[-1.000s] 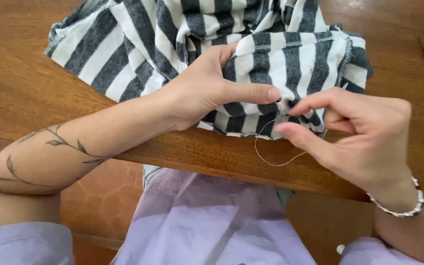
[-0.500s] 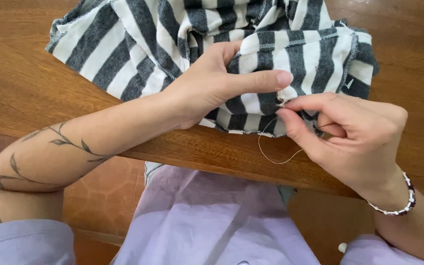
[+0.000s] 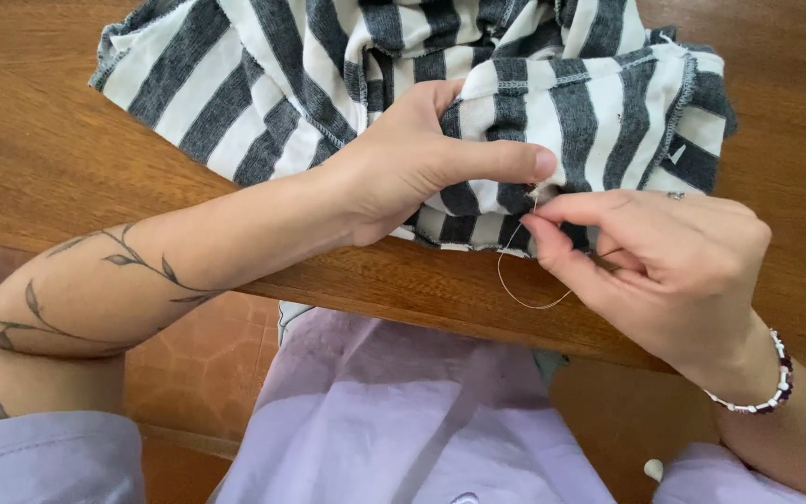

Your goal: Hand-sewing a seam on a striped fabric garment using a needle and thread.

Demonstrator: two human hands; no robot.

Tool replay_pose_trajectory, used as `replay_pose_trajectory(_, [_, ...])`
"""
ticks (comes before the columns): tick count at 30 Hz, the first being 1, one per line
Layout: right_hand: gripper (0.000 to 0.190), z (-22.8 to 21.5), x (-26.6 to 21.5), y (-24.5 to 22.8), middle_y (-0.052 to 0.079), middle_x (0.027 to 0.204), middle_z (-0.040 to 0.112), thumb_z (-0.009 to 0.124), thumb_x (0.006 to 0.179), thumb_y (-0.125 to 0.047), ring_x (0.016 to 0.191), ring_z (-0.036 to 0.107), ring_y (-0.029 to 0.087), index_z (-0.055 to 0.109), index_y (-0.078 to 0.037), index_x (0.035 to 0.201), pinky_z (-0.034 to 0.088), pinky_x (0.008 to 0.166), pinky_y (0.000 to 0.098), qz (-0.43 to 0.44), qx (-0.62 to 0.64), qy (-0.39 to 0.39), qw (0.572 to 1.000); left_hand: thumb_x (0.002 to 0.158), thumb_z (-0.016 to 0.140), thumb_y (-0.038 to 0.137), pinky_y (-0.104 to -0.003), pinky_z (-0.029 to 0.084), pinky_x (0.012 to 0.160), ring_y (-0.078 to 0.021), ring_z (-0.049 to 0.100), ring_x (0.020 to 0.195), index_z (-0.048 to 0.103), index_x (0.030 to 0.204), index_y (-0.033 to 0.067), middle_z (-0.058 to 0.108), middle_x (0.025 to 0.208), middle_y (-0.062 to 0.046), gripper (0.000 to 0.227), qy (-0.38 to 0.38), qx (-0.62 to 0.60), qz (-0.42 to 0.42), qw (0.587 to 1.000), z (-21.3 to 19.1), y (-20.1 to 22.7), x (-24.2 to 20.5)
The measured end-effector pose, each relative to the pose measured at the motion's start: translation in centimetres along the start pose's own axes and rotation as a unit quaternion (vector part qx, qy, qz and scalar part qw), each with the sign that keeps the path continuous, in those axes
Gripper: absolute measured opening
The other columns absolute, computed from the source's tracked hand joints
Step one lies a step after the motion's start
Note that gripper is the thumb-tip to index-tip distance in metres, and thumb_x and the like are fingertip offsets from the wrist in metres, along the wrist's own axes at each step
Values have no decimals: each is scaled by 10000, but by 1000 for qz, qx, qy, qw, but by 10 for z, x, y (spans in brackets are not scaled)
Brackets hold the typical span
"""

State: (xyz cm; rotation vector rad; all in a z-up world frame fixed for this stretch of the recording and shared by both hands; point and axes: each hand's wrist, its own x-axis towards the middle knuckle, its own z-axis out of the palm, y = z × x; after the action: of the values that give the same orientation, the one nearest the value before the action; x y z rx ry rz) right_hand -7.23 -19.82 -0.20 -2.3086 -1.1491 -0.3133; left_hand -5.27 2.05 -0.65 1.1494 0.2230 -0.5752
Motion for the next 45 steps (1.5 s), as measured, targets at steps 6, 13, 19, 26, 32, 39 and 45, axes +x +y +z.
replay_pose_trajectory(6, [87,-3,1,-1,-23,522,502,871,948,34,460,395,99,806,-2,904,317,466,259,-27,-3,-11,1000,574,844,190,-286,578,937,-171,734,944,718,979,62,784,981,-65,443,1,2,3,1000,0,0,-1])
replay_pose_trajectory(13, [93,-2,3,0,-4,522,454,869,963,21,468,362,124,796,1,908,310,479,276,-13,-1,-1,1000,610,809,281,-261,590,956,-126,736,1004,690,1070,85,785,1080,-35,514,-12,88,39,995,-2,3,-3])
replay_pose_trajectory(19, [60,1,7,1,-17,546,559,834,933,-52,466,462,87,786,-34,901,380,475,249,-37,3,16,999,602,802,301,-226,563,974,-94,724,1048,688,1124,113,786,1112,5,567,-1,190,11,982,4,15,-7])
replay_pose_trajectory(26, [71,8,7,1,0,761,695,756,978,-77,624,632,126,707,-65,928,423,510,288,-58,-33,20,998,633,784,163,-275,621,916,-167,744,984,679,1127,56,788,1092,-74,517,35,128,-23,991,11,16,-8])
replay_pose_trajectory(32, [147,17,6,4,25,637,451,606,948,85,495,376,187,707,-21,938,338,443,308,-139,-28,72,987,785,792,52,-251,586,746,-120,679,750,647,886,67,722,823,-34,177,-22,53,75,996,2,-9,-8])
replay_pose_trajectory(39, [49,12,11,10,50,685,599,667,975,39,519,494,175,702,6,981,409,469,291,-159,22,72,984,754,802,97,-292,617,864,-168,732,897,669,996,49,759,959,-74,281,-7,52,86,995,4,-7,-8])
replay_pose_trajectory(45, [317,-26,16,18,44,667,725,769,861,-325,491,596,129,778,-17,934,453,445,245,-130,75,38,988,798,795,152,-239,611,873,-109,699,951,640,1140,68,731,1061,-19,384,-86,117,149,978,-6,-6,-6])
